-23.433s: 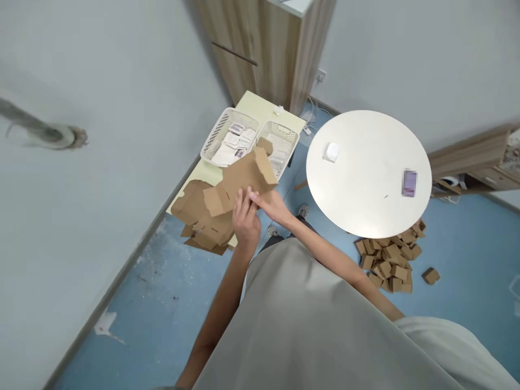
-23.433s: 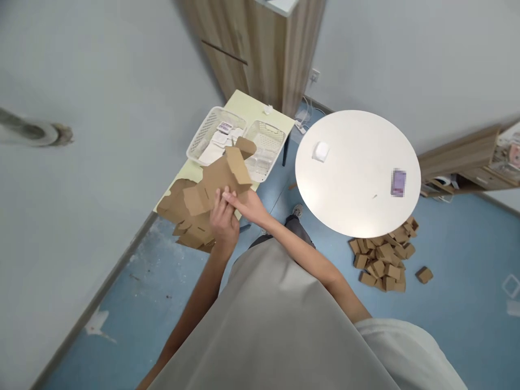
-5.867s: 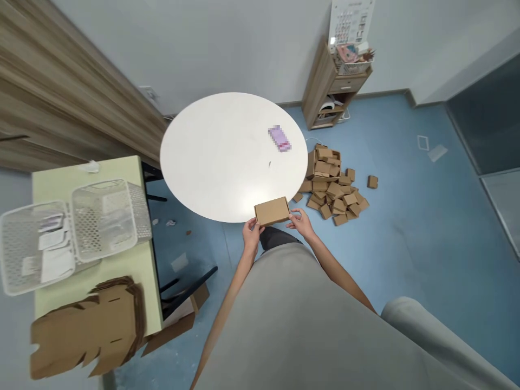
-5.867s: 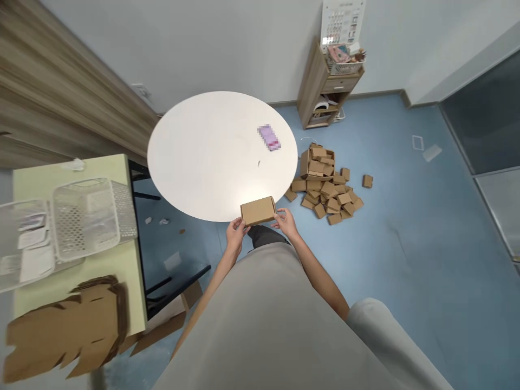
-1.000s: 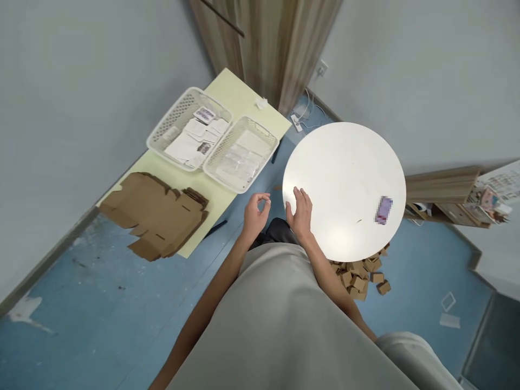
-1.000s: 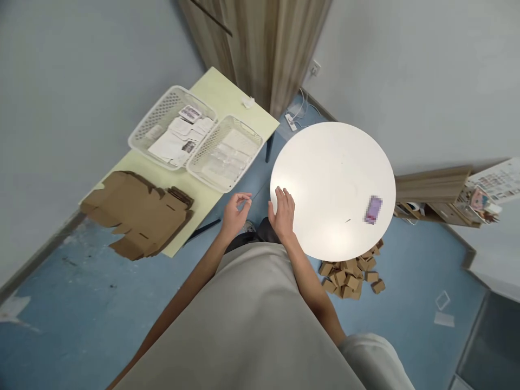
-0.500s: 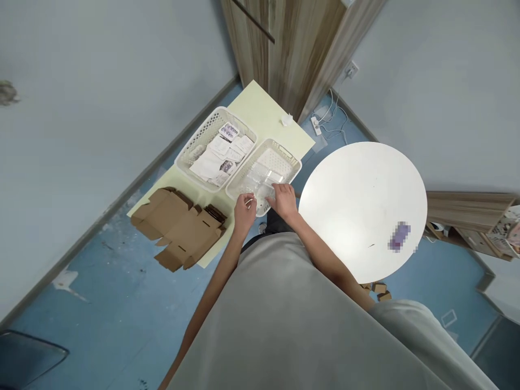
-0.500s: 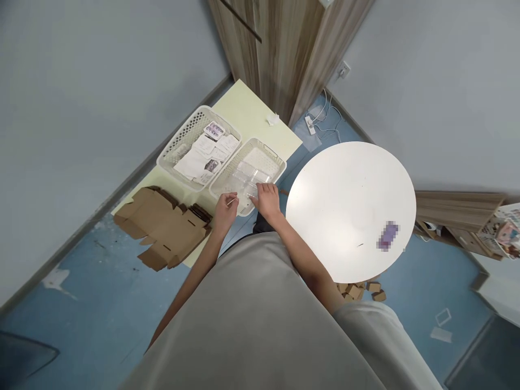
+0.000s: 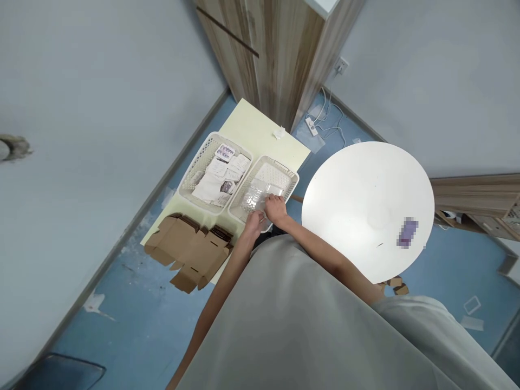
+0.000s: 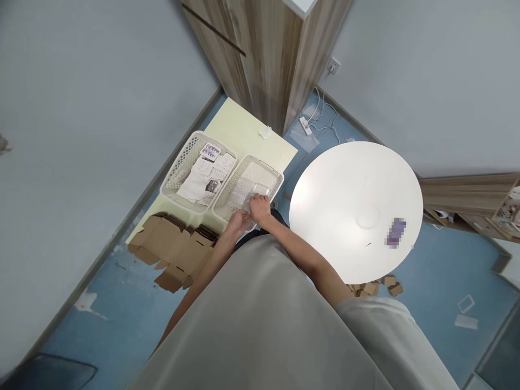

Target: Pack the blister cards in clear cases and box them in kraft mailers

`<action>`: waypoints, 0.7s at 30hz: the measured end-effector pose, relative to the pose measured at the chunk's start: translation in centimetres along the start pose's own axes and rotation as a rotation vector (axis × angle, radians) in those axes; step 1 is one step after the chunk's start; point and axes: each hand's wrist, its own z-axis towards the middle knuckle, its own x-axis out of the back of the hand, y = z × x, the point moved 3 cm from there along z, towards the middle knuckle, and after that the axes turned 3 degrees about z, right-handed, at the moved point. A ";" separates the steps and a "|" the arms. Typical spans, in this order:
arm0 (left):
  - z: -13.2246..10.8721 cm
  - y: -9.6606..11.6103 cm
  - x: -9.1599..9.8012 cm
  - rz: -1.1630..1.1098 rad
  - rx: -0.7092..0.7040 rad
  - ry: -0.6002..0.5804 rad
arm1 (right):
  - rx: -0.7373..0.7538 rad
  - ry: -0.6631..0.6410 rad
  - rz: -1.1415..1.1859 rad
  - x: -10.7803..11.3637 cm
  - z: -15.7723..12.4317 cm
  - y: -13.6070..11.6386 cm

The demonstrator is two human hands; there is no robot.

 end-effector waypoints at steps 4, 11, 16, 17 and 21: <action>-1.2 0.9 1.3 -0.195 0.183 0.078 | 0.014 0.078 0.076 1.5 -2.2 -0.5; -7.1 5.2 0.2 -0.662 0.221 -0.016 | 0.050 0.517 0.386 2.9 -10.8 0.2; -12.2 4.6 -2.8 -0.747 0.211 -0.347 | -0.001 0.765 0.597 0.7 -17.6 1.8; -13.0 4.2 -3.1 -0.747 0.199 -0.374 | -0.013 0.798 0.628 0.1 -18.8 2.2; -15.4 2.8 -4.0 -0.721 0.125 -0.432 | -0.008 0.858 0.800 -2.2 -22.7 3.7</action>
